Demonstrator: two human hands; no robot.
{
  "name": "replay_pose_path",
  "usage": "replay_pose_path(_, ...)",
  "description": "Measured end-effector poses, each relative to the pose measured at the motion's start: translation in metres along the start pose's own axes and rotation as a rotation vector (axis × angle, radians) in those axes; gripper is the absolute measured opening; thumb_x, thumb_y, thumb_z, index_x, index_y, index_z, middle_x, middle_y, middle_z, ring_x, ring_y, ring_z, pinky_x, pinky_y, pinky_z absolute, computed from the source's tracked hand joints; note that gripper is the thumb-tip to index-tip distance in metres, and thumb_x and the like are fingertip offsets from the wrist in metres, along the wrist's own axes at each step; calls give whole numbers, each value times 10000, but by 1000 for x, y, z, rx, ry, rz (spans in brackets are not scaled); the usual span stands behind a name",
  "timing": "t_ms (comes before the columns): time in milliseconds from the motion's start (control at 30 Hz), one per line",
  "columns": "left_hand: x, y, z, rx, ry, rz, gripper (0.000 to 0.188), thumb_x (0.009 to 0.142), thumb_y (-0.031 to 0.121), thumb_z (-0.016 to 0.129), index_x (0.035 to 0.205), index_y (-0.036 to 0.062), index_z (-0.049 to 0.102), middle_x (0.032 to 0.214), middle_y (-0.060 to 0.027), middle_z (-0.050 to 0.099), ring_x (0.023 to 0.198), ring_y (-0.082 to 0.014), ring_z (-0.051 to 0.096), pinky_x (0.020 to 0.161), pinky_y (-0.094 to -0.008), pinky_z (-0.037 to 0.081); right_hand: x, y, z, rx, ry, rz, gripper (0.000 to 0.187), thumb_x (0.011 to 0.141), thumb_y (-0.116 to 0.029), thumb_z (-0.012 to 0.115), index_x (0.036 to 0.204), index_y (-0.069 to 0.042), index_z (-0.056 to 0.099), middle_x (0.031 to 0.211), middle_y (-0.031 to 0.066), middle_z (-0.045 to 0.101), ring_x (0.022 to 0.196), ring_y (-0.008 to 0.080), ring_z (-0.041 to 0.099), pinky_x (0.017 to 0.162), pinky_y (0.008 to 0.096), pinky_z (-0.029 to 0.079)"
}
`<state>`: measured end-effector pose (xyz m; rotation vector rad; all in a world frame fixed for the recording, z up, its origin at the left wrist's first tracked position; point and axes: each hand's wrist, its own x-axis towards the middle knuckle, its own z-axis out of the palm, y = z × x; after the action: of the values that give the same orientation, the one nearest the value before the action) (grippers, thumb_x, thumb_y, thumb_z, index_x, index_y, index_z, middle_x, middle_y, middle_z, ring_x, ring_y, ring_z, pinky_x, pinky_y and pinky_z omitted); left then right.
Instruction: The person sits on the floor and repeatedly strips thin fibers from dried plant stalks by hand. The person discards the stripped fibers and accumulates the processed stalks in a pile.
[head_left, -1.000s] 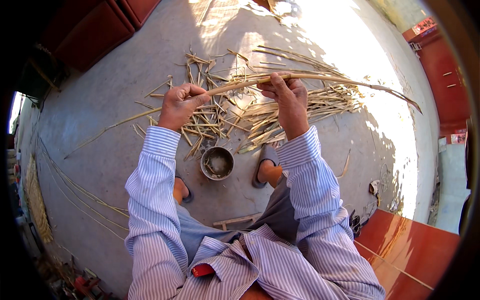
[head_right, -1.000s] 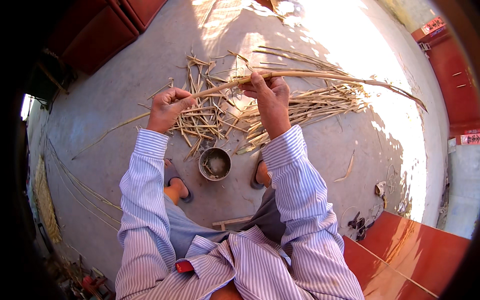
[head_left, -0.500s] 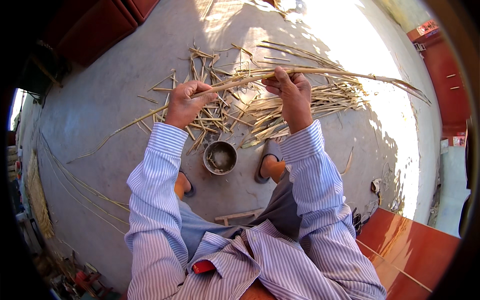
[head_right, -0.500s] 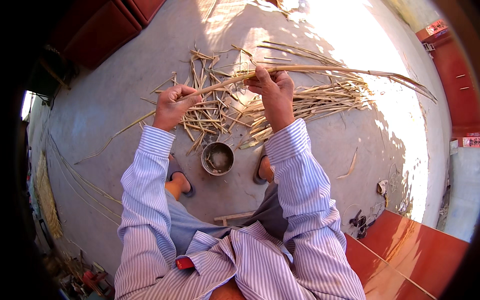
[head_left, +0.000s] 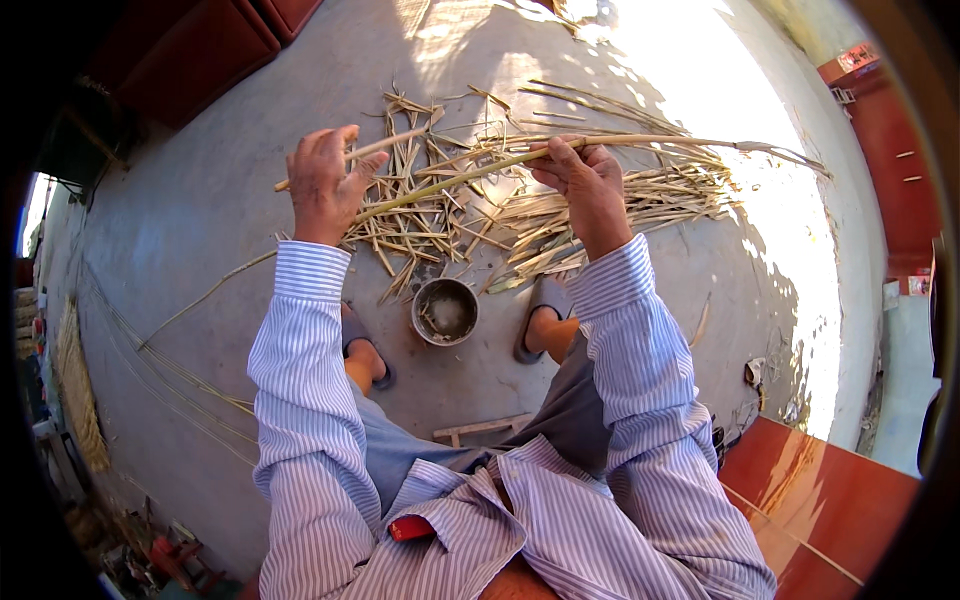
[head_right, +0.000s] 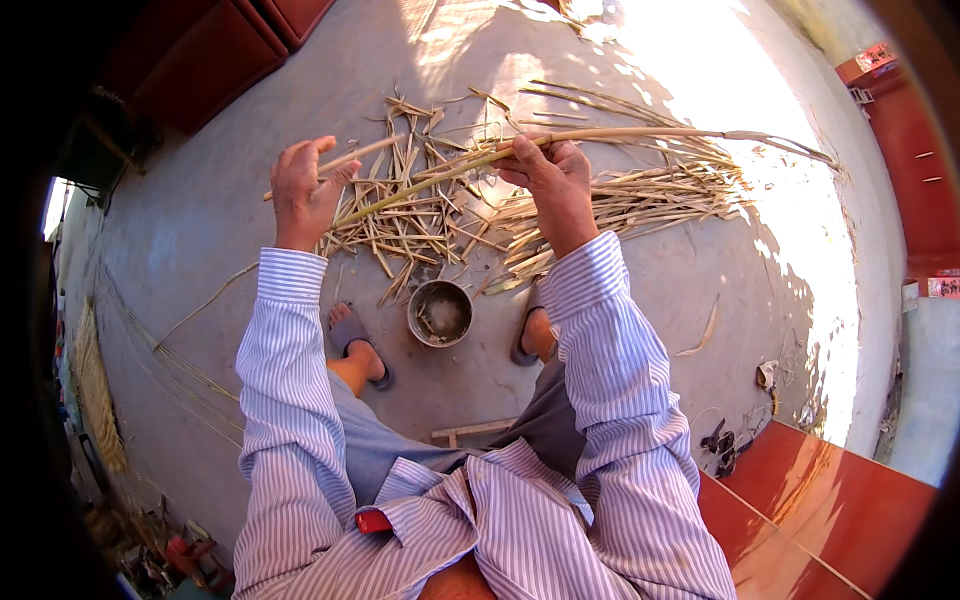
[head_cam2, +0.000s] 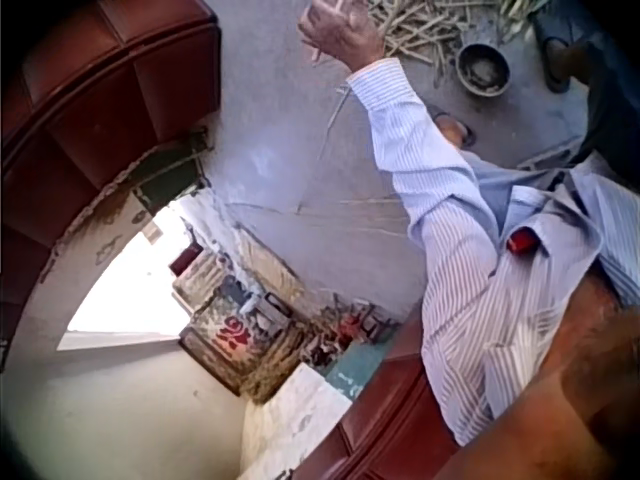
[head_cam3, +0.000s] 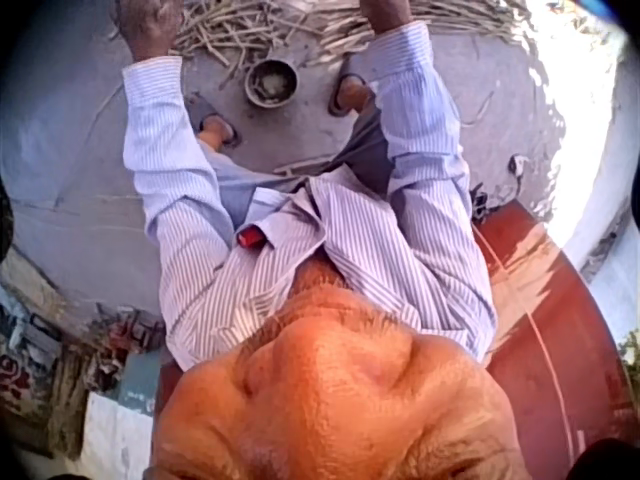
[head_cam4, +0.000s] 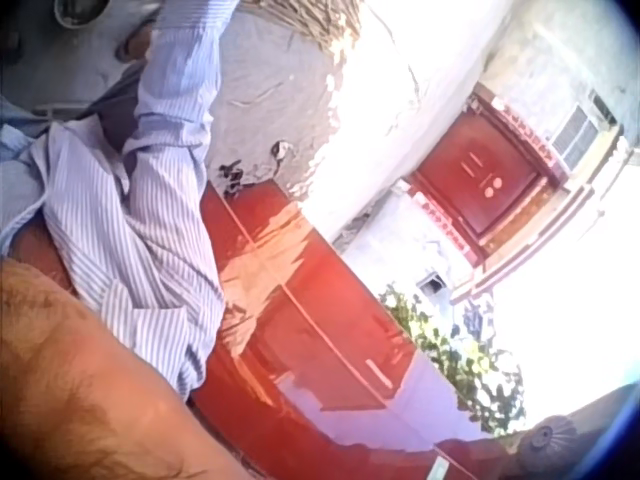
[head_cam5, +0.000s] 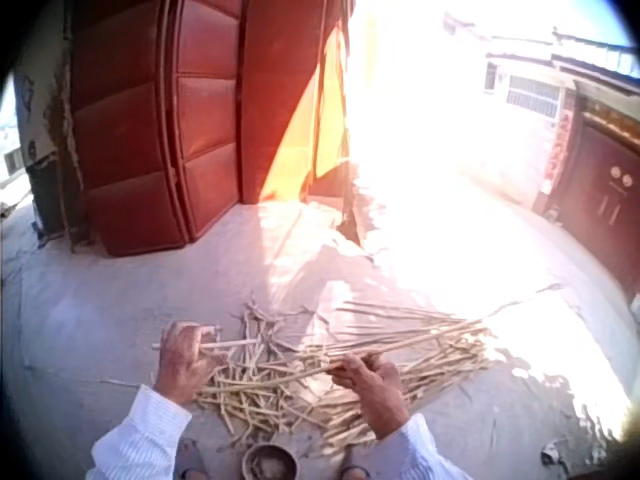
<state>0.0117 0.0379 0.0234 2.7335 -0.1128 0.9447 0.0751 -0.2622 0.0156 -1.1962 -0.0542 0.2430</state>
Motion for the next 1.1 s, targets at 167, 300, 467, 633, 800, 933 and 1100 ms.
replay_pose_path(167,-2,51,12,-245,-203,193,164,772,240,724,807,92,664,723,-39,623,732,-226,585,701,-371,395,6,9,24,13,-16,-22,199,936,-181,613,1029,-9,578,936,114,683,848,200,686,724,265,574)
replay_pose_path(300,-3,10,-7,-52,-254,111,143,758,209,721,777,95,637,682,-37,592,700,-229,556,694,-370,374,18,-15,-11,29,239,-77,170,933,-177,614,976,-18,572,866,120,684,781,179,695,656,236,566)
replay_pose_path(467,-15,-28,-27,90,-322,-28,155,769,237,721,788,103,646,676,-47,596,716,-231,557,703,-368,365,17,-19,-34,37,235,-35,184,947,-176,593,1006,-2,596,940,130,698,842,189,700,682,234,583)
replay_pose_path(633,2,39,-1,-295,-311,41,189,766,233,748,814,70,667,735,-47,652,708,-215,590,719,-341,384,-1,-3,18,52,-122,27,229,950,-186,594,1089,-4,601,998,131,687,904,191,674,781,281,564)
replay_pose_path(800,0,28,10,-572,-332,-183,171,770,187,752,815,45,669,674,-85,641,596,-193,590,570,-339,437,0,-9,12,-29,46,75,254,943,-204,610,1088,3,617,972,111,698,877,188,691,730,264,557)
replay_pose_path(933,-6,15,14,-748,-371,-331,166,786,153,765,815,28,659,678,-45,638,606,-114,567,537,-276,442,0,-10,8,-82,-88,-45,282,940,-219,615,1080,26,622,963,119,701,867,190,697,717,262,558)
replay_pose_path(1100,10,19,-14,-938,-360,-480,162,811,144,762,829,30,648,688,3,606,619,-70,520,549,-236,426,0,-8,6,71,-134,20,261,960,-192,573,1090,29,623,986,127,700,884,206,694,743,270,571)
